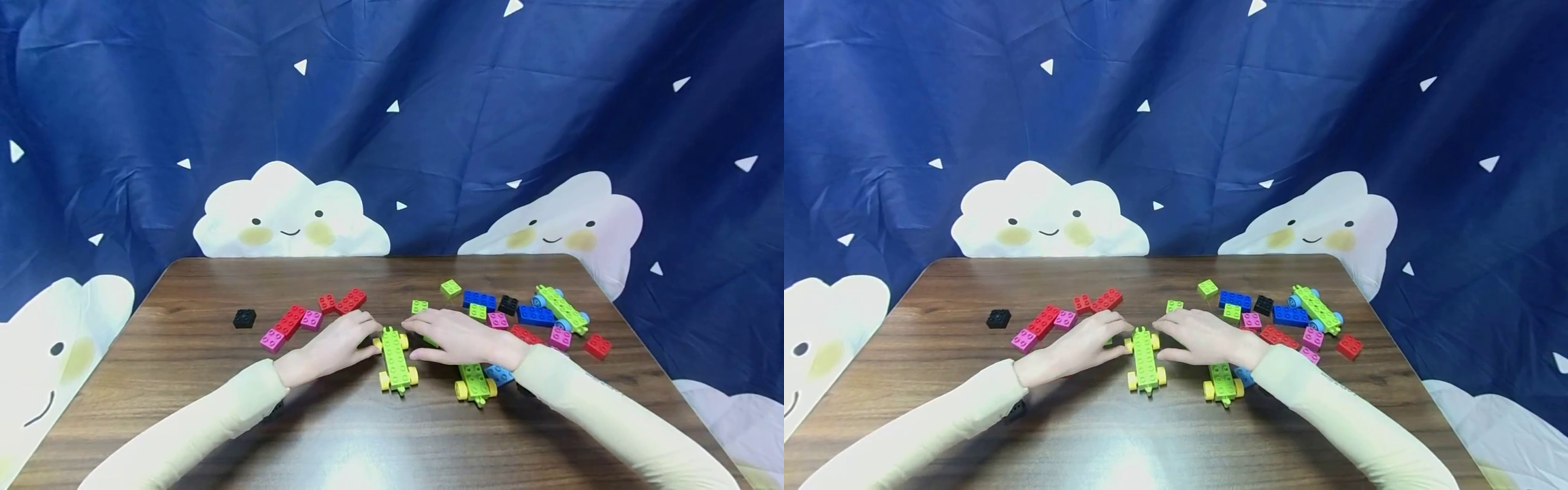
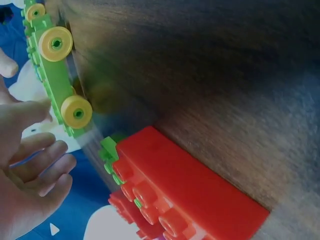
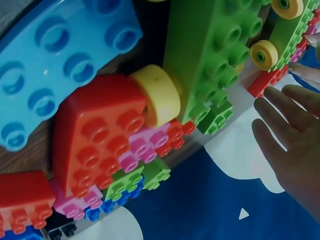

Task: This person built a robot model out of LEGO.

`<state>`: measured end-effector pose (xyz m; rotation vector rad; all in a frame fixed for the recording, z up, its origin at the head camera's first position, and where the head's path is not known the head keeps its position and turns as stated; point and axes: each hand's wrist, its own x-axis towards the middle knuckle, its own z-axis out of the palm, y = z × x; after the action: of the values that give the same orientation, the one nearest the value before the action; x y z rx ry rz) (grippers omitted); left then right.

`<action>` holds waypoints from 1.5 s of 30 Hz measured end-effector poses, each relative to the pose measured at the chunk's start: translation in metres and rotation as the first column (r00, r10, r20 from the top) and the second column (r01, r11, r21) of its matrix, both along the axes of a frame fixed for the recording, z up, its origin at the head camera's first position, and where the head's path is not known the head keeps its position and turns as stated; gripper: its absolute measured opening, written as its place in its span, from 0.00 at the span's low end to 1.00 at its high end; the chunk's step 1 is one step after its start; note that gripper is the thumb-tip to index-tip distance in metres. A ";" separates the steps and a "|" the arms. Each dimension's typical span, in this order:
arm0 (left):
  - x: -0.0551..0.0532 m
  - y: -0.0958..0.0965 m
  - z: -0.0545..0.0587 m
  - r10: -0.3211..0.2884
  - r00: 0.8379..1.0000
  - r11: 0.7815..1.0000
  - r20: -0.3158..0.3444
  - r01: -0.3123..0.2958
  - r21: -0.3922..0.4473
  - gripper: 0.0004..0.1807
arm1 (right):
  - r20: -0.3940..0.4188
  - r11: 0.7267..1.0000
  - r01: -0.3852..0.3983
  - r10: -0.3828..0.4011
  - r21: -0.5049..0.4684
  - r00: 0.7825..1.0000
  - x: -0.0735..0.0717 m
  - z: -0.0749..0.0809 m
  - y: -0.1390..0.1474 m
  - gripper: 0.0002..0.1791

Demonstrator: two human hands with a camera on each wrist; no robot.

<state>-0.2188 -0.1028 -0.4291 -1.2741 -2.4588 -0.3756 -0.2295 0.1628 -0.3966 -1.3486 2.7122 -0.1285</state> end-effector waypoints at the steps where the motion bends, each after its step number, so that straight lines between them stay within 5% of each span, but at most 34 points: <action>1: 0.000 0.001 0.000 0.001 1.000 1.000 -0.003 -0.001 -0.001 0.14 | 0.004 1.000 0.001 -0.001 -0.002 1.000 0.000 0.000 -0.001 0.34; 21: 0.000 0.006 -0.004 0.023 0.999 1.000 0.045 -0.022 -0.014 0.06 | -0.143 0.992 -0.080 0.066 -0.094 0.988 -0.007 -0.014 -0.020 0.09; 30: 0.005 0.008 -0.003 0.083 0.996 0.996 0.044 -0.082 -0.029 0.05 | -0.133 0.992 -0.048 0.032 -0.119 0.991 -0.005 -0.016 -0.025 0.07; 38: 0.012 0.012 -0.005 0.161 0.987 0.986 -0.025 -0.162 -0.049 0.05 | -0.148 0.992 -0.034 0.017 -0.118 0.989 0.001 -0.016 -0.028 0.08; 45: 0.017 0.013 -0.004 0.182 0.983 0.982 -0.007 -0.182 -0.040 0.06 | -0.126 0.994 -0.008 -0.005 -0.105 0.992 0.004 -0.016 -0.030 0.08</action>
<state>-0.2023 -0.0902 -0.4331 -1.0519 -2.5663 -0.2764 -0.2258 0.1324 -0.4123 -1.4330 2.8448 -0.1953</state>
